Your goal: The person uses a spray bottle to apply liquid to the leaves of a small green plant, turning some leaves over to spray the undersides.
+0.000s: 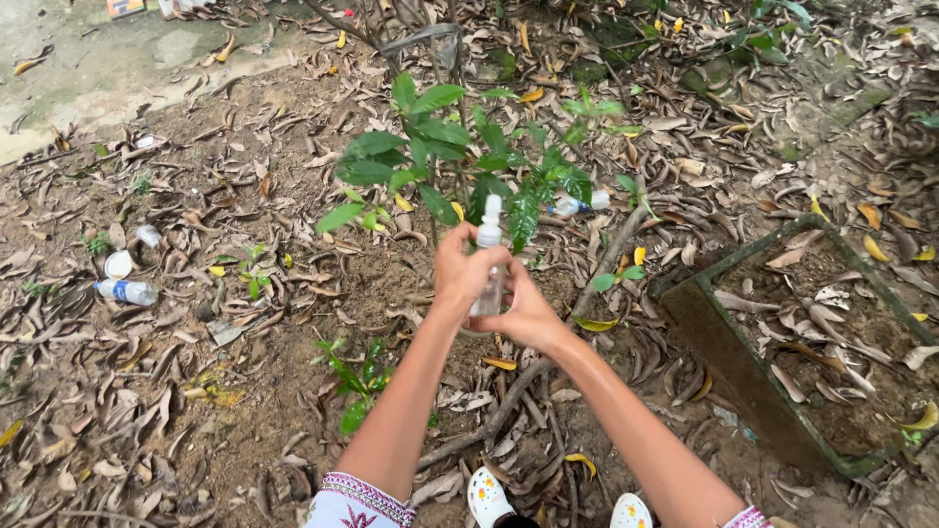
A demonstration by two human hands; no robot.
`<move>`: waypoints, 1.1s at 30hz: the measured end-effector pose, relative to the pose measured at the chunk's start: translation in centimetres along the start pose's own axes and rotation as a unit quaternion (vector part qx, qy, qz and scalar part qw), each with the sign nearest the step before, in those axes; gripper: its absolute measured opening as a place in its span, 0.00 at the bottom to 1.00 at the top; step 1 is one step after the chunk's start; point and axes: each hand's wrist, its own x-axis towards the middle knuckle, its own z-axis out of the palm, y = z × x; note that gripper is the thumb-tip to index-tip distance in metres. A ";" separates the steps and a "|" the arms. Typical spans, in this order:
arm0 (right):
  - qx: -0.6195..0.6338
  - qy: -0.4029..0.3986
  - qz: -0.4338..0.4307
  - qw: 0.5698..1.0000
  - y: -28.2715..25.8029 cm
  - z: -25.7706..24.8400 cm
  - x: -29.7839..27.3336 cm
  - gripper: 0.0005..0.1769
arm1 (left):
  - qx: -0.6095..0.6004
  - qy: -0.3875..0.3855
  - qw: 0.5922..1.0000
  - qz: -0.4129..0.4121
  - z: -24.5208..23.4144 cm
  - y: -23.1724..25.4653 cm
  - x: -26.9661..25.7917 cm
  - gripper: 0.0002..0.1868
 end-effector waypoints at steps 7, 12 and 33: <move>-0.006 -0.018 -0.040 0.999 -0.6 -2.0 -1.0 0.67 | -0.064 0.037 0.994 0.075 1.8 -1.6 -0.3 0.15; -0.040 -0.063 -0.027 0.997 -0.1 -4.4 -2.7 0.64 | -0.063 0.089 0.993 0.032 4.5 -1.8 -2.6 0.16; 0.098 -0.068 0.033 0.992 7.8 -16.2 -9.5 0.81 | 0.005 0.100 0.995 0.020 21.7 -7.3 -8.9 0.30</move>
